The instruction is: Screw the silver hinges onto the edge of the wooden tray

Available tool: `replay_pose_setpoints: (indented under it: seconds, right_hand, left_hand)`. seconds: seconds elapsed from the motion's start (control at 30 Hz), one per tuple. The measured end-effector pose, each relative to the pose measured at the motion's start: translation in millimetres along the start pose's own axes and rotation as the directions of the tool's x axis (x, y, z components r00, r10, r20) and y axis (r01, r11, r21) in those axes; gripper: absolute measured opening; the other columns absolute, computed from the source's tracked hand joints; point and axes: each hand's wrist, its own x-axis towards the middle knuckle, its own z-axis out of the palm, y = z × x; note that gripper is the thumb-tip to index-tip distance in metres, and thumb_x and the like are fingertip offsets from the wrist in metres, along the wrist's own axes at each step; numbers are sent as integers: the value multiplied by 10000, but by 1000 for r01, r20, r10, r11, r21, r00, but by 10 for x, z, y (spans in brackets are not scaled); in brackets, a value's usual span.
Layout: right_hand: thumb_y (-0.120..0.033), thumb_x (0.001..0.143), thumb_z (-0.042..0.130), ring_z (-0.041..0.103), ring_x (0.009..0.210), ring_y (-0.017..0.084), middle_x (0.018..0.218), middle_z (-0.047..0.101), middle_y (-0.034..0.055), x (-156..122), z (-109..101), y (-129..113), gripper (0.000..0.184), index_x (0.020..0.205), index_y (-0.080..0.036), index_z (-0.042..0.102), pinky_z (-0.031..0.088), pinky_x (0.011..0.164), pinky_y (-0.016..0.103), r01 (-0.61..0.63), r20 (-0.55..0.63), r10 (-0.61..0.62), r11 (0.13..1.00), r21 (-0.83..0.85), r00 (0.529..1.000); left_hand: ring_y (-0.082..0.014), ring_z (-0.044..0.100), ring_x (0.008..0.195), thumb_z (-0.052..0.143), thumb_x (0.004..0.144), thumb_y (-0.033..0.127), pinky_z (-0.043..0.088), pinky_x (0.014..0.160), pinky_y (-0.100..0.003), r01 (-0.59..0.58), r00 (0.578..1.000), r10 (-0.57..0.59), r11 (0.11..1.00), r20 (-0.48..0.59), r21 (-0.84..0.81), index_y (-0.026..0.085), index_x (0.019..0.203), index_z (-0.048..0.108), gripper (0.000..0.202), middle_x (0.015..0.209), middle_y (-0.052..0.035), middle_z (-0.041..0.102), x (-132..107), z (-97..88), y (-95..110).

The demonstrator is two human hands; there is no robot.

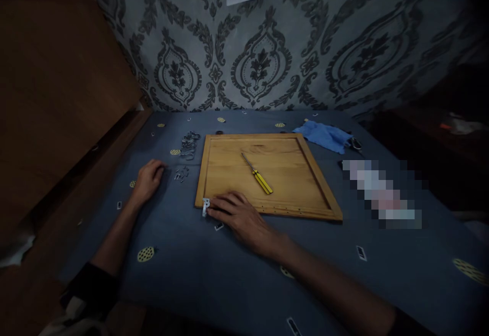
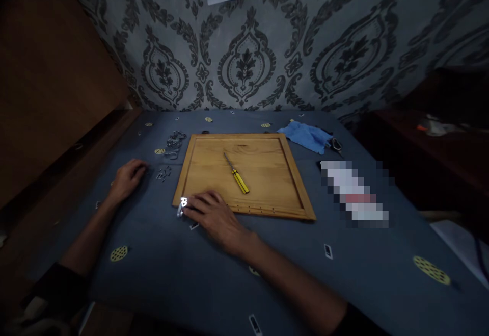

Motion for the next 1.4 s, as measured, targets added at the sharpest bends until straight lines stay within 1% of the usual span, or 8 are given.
replay_pose_setpoints:
  seconds: [0.23, 0.33, 0.57, 0.67, 0.87, 1.0, 1.17, 1.4]
  right_hand:
    - [-59, 1009, 601, 575, 1356, 252, 1435, 695, 122, 4, -32, -6, 420, 1395, -207, 675, 457, 1121, 455, 4, 12, -4, 1000, 1, 1000]
    - [-62, 1006, 603, 570, 1359, 258, 1439, 692, 125, -2, -26, 0, 424, 1398, -207, 675, 455, 1122, 463, 6, 12, -6, 1000, 0, 1000]
    - [-43, 986, 621, 572, 1346, 265, 1414, 703, 124, -8, 6, 7, 442, 1395, -199, 683, 451, 1120, 463, 9, 4, -9, 1000, 3, 1000]
    - [-40, 987, 617, 557, 1365, 264, 1440, 691, 118, -2, -5, -1, 463, 1416, -206, 670, 450, 1122, 460, 1, 28, -1, 1000, 4, 1000]
    - [-54, 1017, 567, 559, 1344, 254, 1453, 683, 109, 10, -35, -13, 466, 1447, -218, 643, 459, 1118, 465, -15, 59, 15, 1000, -1, 998]
    - [-55, 1021, 547, 549, 1358, 249, 1461, 677, 101, 12, -50, -24, 467, 1443, -231, 642, 456, 1126, 467, -23, 77, 23, 1000, -1, 997]
    - [-52, 1019, 561, 538, 1368, 246, 1458, 680, 106, 21, -56, -31, 465, 1448, -213, 640, 437, 1144, 458, -27, 89, 28, 1000, -4, 996]
    - [-66, 1017, 574, 533, 1361, 259, 1463, 679, 102, 42, -87, -34, 464, 1452, -215, 641, 446, 1125, 467, -36, 127, 33, 999, 23, 991]
  left_hand:
    - [-255, 682, 878, 515, 948, 385, 547, 793, -356, -27, 991, 30, 999, 133, -27, 221, 984, 749, 288, 968, -71, 739, -36, -112, -100]
    - [-250, 682, 856, 549, 937, 411, 547, 776, -348, -35, 985, 41, 999, 165, -38, 226, 979, 759, 283, 950, -67, 731, -51, -133, -120]
    - [-251, 686, 856, 569, 919, 371, 557, 786, -351, -23, 982, 29, 999, 186, -30, 229, 972, 758, 242, 937, -66, 735, -44, -150, -100]
    - [-242, 673, 818, 577, 903, 381, 554, 773, -350, -6, 982, 12, 999, 186, -33, 230, 989, 752, 246, 925, -61, 729, -41, -169, -101]
    - [-240, 651, 773, 594, 889, 420, 531, 745, -350, 8, 980, -3, 1000, 198, -25, 235, 926, 736, 236, 870, -47, 701, -34, -197, -134]
    - [-247, 648, 787, 582, 902, 440, 523, 736, -348, 3, 979, -1, 1000, 206, -7, 233, 906, 719, 247, 870, -51, 692, -32, -193, -139]
    - [-251, 638, 799, 540, 921, 454, 521, 781, -362, -12, 977, 6, 1000, 211, 23, 233, 897, 675, 260, 883, -59, 674, -35, -167, -117]
    - [-268, 647, 850, 488, 945, 510, 520, 802, -376, -26, 974, 14, 998, 227, 50, 229, 891, 628, 319, 905, -71, 676, -45, -212, -17]
